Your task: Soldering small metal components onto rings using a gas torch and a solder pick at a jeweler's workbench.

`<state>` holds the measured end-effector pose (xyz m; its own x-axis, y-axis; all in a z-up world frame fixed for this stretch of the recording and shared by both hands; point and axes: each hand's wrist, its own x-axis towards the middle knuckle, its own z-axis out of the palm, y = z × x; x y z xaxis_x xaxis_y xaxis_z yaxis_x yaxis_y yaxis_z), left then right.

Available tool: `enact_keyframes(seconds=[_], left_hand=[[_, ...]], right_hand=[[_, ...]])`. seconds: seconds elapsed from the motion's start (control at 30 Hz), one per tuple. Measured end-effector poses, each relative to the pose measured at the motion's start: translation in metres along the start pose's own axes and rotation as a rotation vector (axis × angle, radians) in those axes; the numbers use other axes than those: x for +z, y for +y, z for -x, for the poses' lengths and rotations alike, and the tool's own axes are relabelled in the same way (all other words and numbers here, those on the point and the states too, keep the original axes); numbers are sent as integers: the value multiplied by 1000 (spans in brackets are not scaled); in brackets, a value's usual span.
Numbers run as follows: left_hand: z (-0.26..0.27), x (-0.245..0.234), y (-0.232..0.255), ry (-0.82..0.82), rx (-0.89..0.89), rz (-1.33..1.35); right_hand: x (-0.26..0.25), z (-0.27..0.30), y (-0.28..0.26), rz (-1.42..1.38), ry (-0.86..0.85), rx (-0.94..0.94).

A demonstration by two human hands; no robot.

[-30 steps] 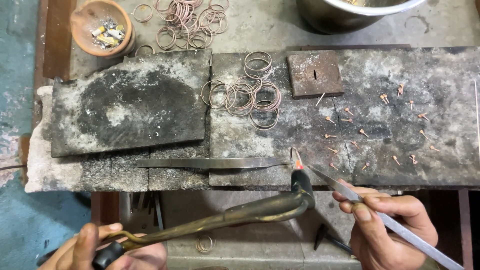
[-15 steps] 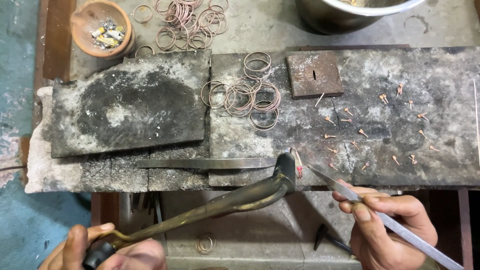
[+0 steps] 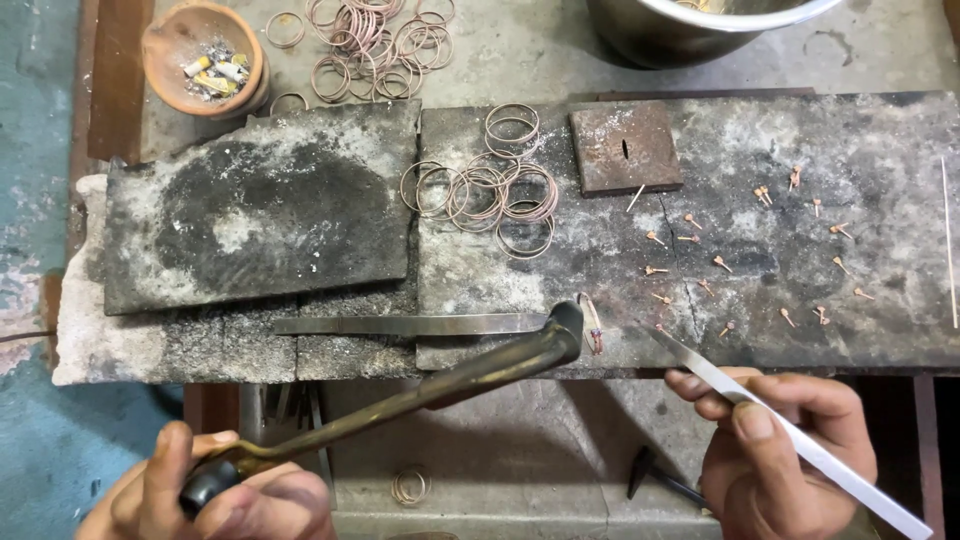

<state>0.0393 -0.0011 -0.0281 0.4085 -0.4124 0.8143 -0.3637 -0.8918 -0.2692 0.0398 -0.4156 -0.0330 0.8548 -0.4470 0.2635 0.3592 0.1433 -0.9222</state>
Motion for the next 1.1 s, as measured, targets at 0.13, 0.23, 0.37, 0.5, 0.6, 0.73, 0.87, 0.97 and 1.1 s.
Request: enact_keyframes(seconds=[0.13, 0.23, 0.37, 0.5, 0.6, 0.73, 0.87, 0.97, 1.1], left_hand=[[-35, 34, 6, 301, 34, -173], [-43, 28, 28, 213, -268, -153], [-54, 20, 51, 142, -471, -151], [-68, 1, 56, -49, -532, -96], [-60, 5, 56, -81, -543, -85], [-59, 10, 58, -17, -563, -78], [-74, 11, 62, 31, -557, -117], [-75, 10, 64, 7, -638, -142], [-73, 10, 63, 55, -695, -131]], right_hand=[[-2, 2, 1, 12, 51, 71], [-5, 3, 2, -40, 44, 116], [6, -1, -6, 34, 82, 178], [0, 2, 1, 48, 100, 168], [9, 6, -8, 178, 121, 145], [9, 7, -2, 111, 87, 116], [16, -4, -10, 86, 92, 280], [25, -12, -18, 73, 76, 363], [33, -19, -27, 112, 39, 398]])
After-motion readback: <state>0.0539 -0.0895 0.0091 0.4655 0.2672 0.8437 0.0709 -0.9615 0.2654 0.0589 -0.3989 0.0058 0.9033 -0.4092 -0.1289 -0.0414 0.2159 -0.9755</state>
